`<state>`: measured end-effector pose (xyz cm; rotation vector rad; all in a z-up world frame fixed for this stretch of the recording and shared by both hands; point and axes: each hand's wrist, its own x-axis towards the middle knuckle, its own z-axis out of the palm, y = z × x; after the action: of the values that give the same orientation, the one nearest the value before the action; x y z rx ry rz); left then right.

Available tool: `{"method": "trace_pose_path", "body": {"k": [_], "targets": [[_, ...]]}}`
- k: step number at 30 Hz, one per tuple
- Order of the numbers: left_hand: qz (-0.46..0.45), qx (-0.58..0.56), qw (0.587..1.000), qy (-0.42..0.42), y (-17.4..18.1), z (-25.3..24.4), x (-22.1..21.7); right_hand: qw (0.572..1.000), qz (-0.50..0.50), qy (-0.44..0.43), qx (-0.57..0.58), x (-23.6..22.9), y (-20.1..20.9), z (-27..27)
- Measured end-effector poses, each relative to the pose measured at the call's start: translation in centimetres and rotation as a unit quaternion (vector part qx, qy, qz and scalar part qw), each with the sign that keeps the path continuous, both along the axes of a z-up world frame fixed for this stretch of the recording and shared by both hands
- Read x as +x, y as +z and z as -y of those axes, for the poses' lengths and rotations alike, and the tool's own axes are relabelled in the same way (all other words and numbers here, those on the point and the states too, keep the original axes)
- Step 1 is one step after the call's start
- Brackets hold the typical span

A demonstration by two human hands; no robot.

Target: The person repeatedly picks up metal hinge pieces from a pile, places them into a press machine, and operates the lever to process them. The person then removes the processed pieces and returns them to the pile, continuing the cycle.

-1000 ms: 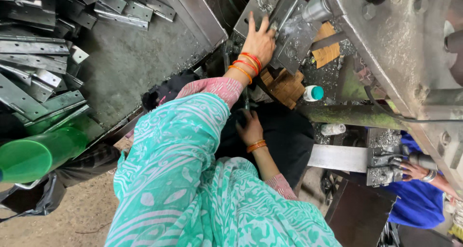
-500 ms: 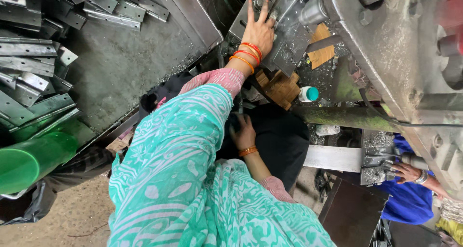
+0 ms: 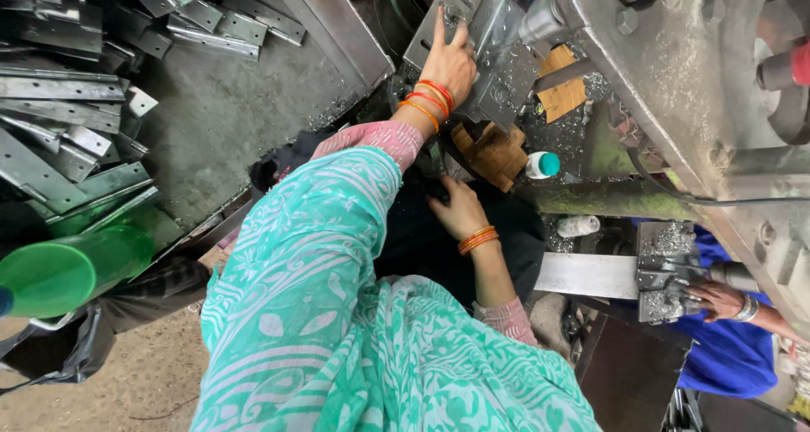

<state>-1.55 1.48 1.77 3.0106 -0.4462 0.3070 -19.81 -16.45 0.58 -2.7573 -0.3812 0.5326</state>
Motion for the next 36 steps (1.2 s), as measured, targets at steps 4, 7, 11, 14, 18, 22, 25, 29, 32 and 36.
{"method": "trace_pose_path", "body": {"k": [4,7,11,14,18,22,25,29,32,36], "targets": [[-0.067,0.026,0.997,-0.041,1.7,-0.9,-4.4,0.998,0.043,0.051,0.022,0.5,1.4,-0.8],[-0.064,0.032,0.994,-0.078,1.4,-1.5,-7.7,0.997,0.041,0.056,0.041,0.3,1.4,-0.9],[0.140,0.042,0.989,-0.035,0.1,-1.3,-8.9,0.996,0.042,0.052,0.064,0.1,1.1,-0.1],[0.173,0.052,0.983,-0.015,-0.1,-1.4,-8.6,0.996,0.057,0.050,0.054,0.2,0.9,-0.2],[0.170,-0.015,0.984,-0.049,1.5,-2.0,-8.4,0.992,0.064,0.042,0.103,0.2,1.2,0.2],[0.258,-0.190,0.946,-0.046,3.4,-3.4,-8.7,0.984,0.070,-0.036,0.160,1.5,2.0,1.1],[0.218,-0.360,0.907,-0.019,3.1,-4.4,-8.1,0.950,0.067,-0.152,0.264,3.9,2.5,1.4],[0.053,-0.613,0.788,0.021,0.8,-3.9,-5.1,0.864,0.083,-0.227,0.441,7.0,2.3,1.5],[-0.055,-0.739,0.669,-0.059,-0.2,-2.6,-2.5,0.791,0.076,-0.261,0.548,9.1,2.5,1.6],[-0.032,-0.601,0.798,-0.012,-0.4,-2.5,-1.6,0.768,0.209,-0.240,0.556,10.5,3.6,2.3]]}}
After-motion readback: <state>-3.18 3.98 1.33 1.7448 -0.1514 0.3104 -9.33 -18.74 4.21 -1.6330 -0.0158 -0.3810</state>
